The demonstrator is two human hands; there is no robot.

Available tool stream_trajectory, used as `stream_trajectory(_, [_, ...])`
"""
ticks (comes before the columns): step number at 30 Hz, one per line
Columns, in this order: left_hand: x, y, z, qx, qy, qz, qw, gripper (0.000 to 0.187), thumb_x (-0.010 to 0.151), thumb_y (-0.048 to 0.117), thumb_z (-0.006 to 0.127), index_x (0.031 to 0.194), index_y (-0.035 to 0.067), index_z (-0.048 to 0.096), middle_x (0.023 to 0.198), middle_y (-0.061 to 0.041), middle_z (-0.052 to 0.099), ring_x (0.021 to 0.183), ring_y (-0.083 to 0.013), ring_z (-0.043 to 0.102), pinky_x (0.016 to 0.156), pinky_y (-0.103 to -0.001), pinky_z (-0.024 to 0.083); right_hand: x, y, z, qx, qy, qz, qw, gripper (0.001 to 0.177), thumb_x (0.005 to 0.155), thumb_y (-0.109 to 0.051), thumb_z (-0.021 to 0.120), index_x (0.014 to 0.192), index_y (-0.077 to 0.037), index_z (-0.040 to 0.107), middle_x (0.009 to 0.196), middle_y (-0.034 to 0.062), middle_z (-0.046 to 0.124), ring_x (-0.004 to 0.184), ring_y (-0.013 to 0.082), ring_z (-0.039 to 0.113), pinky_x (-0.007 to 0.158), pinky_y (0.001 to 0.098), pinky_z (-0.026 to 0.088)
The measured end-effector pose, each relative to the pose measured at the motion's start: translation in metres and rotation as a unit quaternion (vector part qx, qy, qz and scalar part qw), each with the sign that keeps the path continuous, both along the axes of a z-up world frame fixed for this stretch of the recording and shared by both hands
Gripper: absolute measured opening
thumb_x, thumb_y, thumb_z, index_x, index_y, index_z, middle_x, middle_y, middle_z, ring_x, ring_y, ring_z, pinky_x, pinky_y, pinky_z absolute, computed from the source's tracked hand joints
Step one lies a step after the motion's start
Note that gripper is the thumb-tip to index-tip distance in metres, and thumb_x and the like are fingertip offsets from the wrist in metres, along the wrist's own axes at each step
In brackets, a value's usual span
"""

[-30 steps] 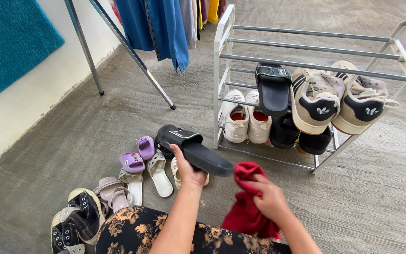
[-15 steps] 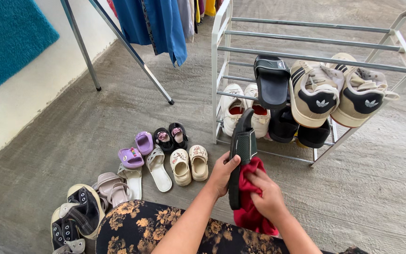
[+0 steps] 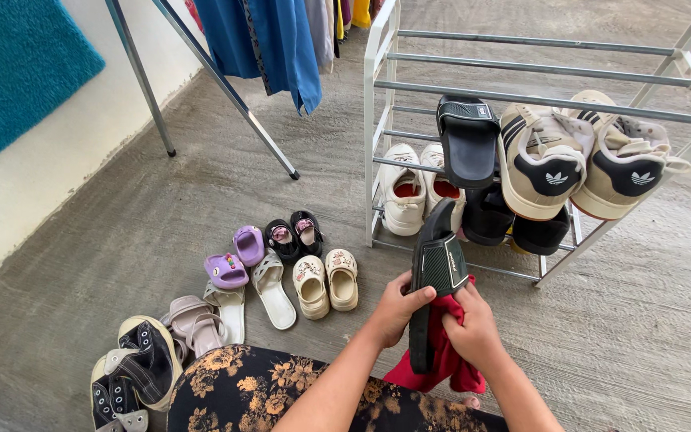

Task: The person cleans various shoes and sandals with a red cloth, handling them one by one near a shoe rack.

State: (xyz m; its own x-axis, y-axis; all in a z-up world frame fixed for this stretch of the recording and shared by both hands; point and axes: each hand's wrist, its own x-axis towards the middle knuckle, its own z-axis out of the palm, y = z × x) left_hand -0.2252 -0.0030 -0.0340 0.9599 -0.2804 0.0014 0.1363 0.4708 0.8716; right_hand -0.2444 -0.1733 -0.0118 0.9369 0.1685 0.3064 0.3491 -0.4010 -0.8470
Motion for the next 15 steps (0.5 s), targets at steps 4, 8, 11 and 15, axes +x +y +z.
stream_trajectory(4, [0.011, 0.011, -0.010, -0.053, -0.018, 0.043, 0.998, 0.067, 0.082, 0.041, 0.087, 0.128, -0.001, 0.061, 0.116, -0.008, 0.068, 0.105, -0.0154, 0.065, 0.097, -0.032, 0.054, -0.003, 0.006, 0.002, -0.030, -0.049, 0.061, 0.996, 0.061, 0.070, 0.003, 0.058, 0.130, -0.004, 0.064, 0.148, 0.0220, 0.056, 0.135, 0.0407, 0.055, 0.108, 0.0393, 0.044])
stream_trajectory(8, [0.024, 0.035, -0.020, -0.137, 0.038, 0.124, 0.982, 0.073, 0.076, 0.050, 0.086, 0.123, 0.002, 0.058, 0.104, -0.005, 0.068, 0.093, -0.0179, 0.067, 0.082, -0.034, 0.058, -0.004, 0.015, -0.010, -0.095, 0.045, 0.132, 0.986, 0.068, 0.067, 0.003, 0.061, 0.133, -0.010, 0.066, 0.152, 0.0193, 0.052, 0.138, 0.0390, 0.050, 0.111, 0.0406, 0.041])
stream_trajectory(11, [0.036, 0.061, -0.025, -0.136, 0.047, 0.167, 0.975, 0.076, 0.076, 0.054, 0.085, 0.122, 0.000, 0.057, 0.097, -0.006, 0.067, 0.086, -0.0192, 0.066, 0.074, -0.035, 0.058, -0.002, 0.014, -0.025, -0.161, 0.127, 0.159, 0.966, 0.068, 0.067, 0.003, 0.059, 0.131, -0.014, 0.069, 0.151, 0.0155, 0.054, 0.139, 0.0360, 0.051, 0.114, 0.0403, 0.041])
stream_trajectory(15, [0.042, 0.068, -0.022, -0.063, 0.049, 0.219, 0.972, 0.072, 0.077, 0.052, 0.085, 0.122, 0.001, 0.062, 0.097, -0.001, 0.065, 0.086, -0.0132, 0.063, 0.074, -0.031, 0.055, 0.007, 0.008, -0.035, -0.177, 0.092, 0.025, 0.980, 0.060, 0.071, 0.000, 0.063, 0.130, -0.013, 0.069, 0.146, 0.0158, 0.058, 0.135, 0.0355, 0.055, 0.114, 0.0402, 0.043])
